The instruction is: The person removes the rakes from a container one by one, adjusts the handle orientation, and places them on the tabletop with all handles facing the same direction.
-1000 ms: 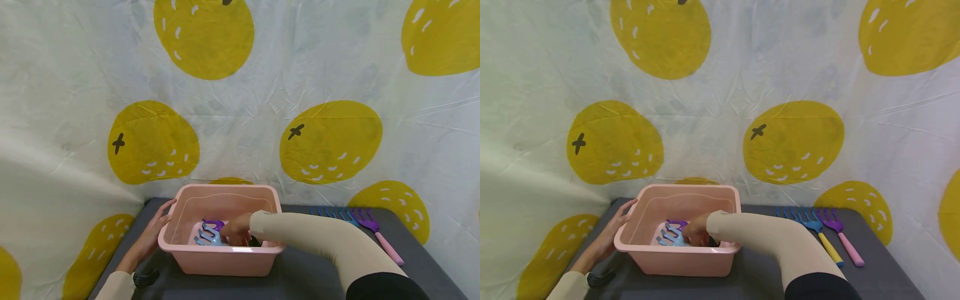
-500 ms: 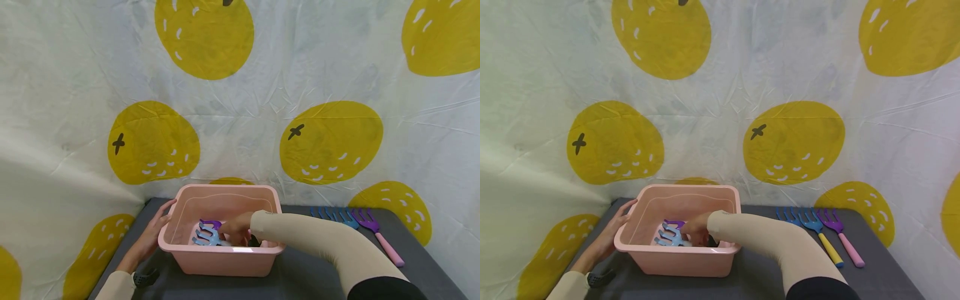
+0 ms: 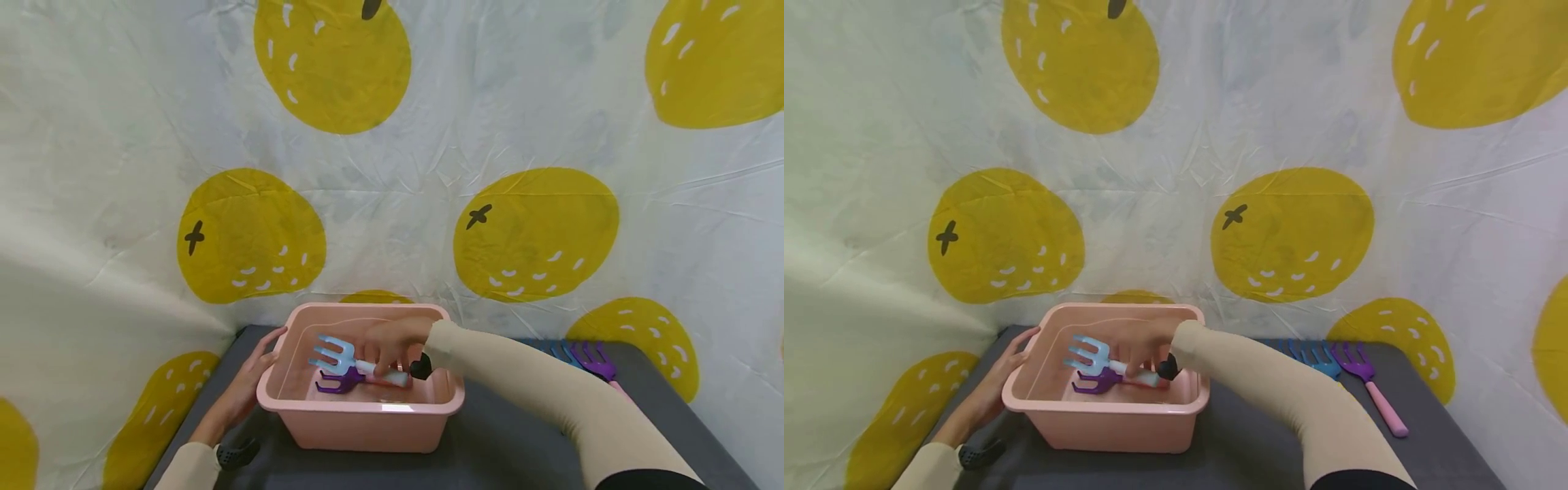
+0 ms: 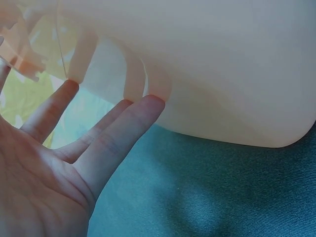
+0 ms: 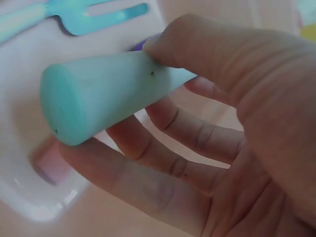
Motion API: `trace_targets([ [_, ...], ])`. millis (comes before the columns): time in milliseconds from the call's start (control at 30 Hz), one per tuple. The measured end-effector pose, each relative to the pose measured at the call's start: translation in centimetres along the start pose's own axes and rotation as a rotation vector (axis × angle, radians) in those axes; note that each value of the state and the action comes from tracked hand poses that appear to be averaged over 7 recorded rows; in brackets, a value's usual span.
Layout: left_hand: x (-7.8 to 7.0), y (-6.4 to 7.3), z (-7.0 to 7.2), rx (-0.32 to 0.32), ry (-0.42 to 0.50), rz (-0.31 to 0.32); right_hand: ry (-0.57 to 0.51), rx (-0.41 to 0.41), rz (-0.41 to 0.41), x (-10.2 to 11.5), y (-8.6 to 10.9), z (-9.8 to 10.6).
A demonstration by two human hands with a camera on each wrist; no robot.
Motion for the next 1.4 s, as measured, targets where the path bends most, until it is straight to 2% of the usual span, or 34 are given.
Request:
trace_targets([
  [133,0.3,0.0,-0.1,0.004,0.006,0.003,0.039,-0.064,0.063,0.6,2.2,1.7],
  [333,0.5,-0.2,-0.3,0.002,0.007,0.017,0.082,-0.156,0.037,1.0,6.1,3.6],
  [467,0.4,-0.3,-0.4,-0.002,-0.002,0.023,0.14,-0.212,0.018,0.4,8.8,4.6],
  [567,0.3,-0.3,-0.4,-0.003,-0.015,0.029,0.085,-0.231,-0.047,-0.6,10.9,5.0],
  [667,0.2,-0.2,-0.4,-0.004,-0.022,0.023,-0.024,-0.244,-0.103,-1.7,12.9,5.3],
  [800,0.1,0.0,-0.3,-0.006,-0.023,0.01,-0.08,-0.277,-0.133,-2.9,15.3,5.3],
  [1067,0.1,0.1,-0.2,-0.017,-0.039,0.003,-0.126,-0.347,-0.167,-5.5,19.8,4.9],
  [1400,0.0,0.0,-0.5,0.003,-0.03,0.006,-0.201,-0.434,-0.237,-9.7,27.5,2.0],
])
Point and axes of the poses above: each hand's wrist, its own y-axis away from the middle knuckle, its own z-axis out of the back of the hand, x = y × z, the point moved 4 cm from there along -y, towards the middle knuckle, and after that the axes turned 6 degrees about y, right-handed, at the moved point
